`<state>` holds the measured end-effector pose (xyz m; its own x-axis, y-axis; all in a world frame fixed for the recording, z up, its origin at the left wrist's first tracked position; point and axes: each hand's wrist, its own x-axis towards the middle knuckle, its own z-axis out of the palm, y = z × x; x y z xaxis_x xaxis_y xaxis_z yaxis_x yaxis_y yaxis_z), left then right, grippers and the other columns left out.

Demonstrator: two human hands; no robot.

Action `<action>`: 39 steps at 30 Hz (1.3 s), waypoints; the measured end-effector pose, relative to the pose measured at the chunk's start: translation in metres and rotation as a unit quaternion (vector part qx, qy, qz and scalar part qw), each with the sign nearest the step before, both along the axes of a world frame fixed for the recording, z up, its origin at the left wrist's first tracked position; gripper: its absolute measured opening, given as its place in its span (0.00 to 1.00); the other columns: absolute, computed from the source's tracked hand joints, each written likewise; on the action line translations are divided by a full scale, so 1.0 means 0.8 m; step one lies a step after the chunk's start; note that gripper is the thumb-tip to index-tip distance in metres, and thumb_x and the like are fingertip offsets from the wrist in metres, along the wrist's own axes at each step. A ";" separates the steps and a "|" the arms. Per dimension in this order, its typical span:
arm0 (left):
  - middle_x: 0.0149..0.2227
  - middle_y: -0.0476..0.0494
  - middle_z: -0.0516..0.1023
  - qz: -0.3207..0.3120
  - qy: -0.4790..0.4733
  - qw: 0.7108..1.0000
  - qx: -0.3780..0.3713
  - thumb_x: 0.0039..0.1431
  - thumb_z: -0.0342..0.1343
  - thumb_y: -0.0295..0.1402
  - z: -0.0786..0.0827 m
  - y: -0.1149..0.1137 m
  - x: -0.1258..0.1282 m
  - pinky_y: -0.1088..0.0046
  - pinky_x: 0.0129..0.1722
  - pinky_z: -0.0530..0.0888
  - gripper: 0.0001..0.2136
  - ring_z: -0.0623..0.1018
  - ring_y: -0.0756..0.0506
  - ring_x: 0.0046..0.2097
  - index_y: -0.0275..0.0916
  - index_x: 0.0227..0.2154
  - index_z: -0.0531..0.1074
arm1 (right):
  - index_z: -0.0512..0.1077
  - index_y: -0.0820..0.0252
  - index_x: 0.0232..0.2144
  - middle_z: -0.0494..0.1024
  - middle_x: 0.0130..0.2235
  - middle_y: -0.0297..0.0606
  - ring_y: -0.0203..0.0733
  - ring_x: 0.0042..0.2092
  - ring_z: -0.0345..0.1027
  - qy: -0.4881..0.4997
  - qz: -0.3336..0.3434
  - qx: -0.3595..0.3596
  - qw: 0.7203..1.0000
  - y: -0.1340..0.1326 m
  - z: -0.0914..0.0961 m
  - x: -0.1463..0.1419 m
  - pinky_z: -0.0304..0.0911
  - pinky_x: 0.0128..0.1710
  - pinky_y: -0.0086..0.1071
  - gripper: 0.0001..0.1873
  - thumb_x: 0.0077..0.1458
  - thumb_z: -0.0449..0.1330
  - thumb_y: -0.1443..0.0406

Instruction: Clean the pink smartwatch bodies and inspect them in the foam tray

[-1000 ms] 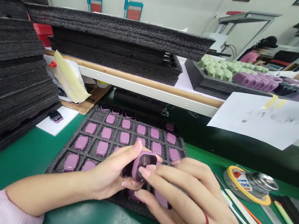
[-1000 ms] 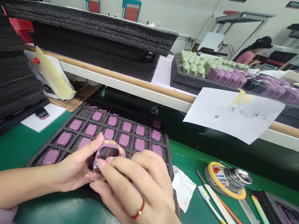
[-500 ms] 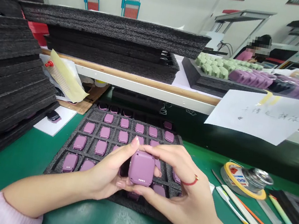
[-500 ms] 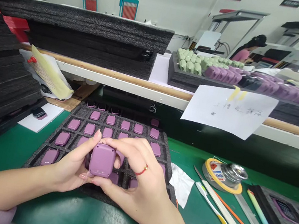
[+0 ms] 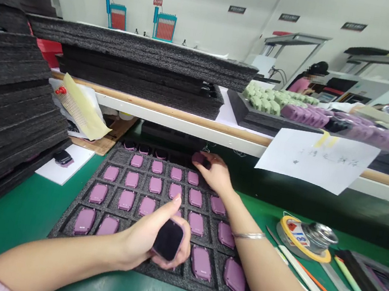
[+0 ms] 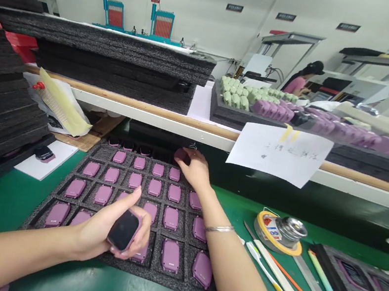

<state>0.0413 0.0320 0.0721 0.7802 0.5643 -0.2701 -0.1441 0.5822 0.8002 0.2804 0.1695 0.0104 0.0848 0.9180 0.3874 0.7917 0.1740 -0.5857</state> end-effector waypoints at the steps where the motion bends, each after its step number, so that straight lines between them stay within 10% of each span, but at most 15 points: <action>1: 0.14 0.47 0.65 -0.021 0.020 0.999 0.019 0.56 0.44 0.68 -0.001 0.001 0.000 0.76 0.15 0.50 0.36 0.62 0.53 0.16 0.36 0.15 0.68 | 0.72 0.58 0.51 0.75 0.54 0.42 0.44 0.50 0.73 -0.001 0.012 -0.009 1.000 0.004 -0.005 0.000 0.72 0.50 0.45 0.15 0.66 0.59 0.58; 5: 0.18 0.43 0.70 -0.015 0.056 0.998 0.033 0.57 0.42 0.67 -0.001 0.006 -0.001 0.75 0.17 0.48 0.37 0.63 0.52 0.18 0.36 0.18 0.70 | 0.72 0.57 0.52 0.75 0.55 0.43 0.45 0.52 0.72 0.024 0.053 -0.014 0.998 -0.003 -0.001 -0.006 0.71 0.51 0.46 0.15 0.66 0.59 0.58; 11: 0.32 0.40 0.77 0.043 -0.049 0.997 -0.029 0.64 0.53 0.51 0.002 0.018 -0.005 0.76 0.25 0.58 0.24 0.65 0.54 0.24 0.31 0.39 0.79 | 0.74 0.55 0.45 0.80 0.50 0.44 0.47 0.54 0.75 0.107 0.157 0.035 0.981 -0.105 0.074 -0.044 0.70 0.55 0.45 0.20 0.68 0.52 0.49; 15: 0.30 0.45 0.75 0.092 -0.081 0.991 -0.061 0.60 0.60 0.50 0.005 0.017 -0.007 0.79 0.24 0.59 0.20 0.64 0.55 0.23 0.35 0.39 0.76 | 0.71 0.53 0.40 0.77 0.55 0.43 0.49 0.56 0.73 0.043 0.291 0.088 0.952 -0.188 0.106 -0.071 0.70 0.56 0.40 0.24 0.47 0.73 0.50; 24: 0.26 0.52 0.69 0.091 -0.142 0.983 -0.072 0.61 0.61 0.48 0.012 0.008 -0.007 0.84 0.21 0.58 0.18 0.64 0.58 0.22 0.36 0.39 0.76 | 0.72 0.56 0.34 0.82 0.48 0.45 0.48 0.50 0.77 -0.020 0.239 0.244 0.940 -0.208 0.100 -0.101 0.74 0.51 0.43 0.04 0.59 0.64 0.69; 33: 0.31 0.41 0.78 0.058 -0.105 0.991 -0.059 0.58 0.61 0.53 0.019 0.003 -0.010 0.82 0.22 0.59 0.24 0.66 0.57 0.22 0.31 0.36 0.79 | 0.72 0.52 0.31 0.81 0.34 0.35 0.38 0.26 0.75 0.331 0.068 0.261 0.904 -0.212 0.100 -0.090 0.75 0.27 0.36 0.06 0.62 0.64 0.64; 39: 0.31 0.42 0.78 0.058 -0.105 0.991 -0.056 0.58 0.62 0.53 0.021 0.004 -0.012 0.81 0.23 0.59 0.23 0.66 0.57 0.23 0.33 0.35 0.79 | 0.75 0.51 0.43 0.82 0.46 0.38 0.48 0.49 0.79 0.303 0.078 0.279 0.908 -0.212 0.104 -0.087 0.76 0.54 0.48 0.11 0.58 0.66 0.68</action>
<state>0.0320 0.0350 0.0892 0.7571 0.6294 -0.1749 -0.3715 0.6350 0.6773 0.2108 -0.0003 0.0939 0.3232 0.6124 0.7215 0.2946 0.6594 -0.6916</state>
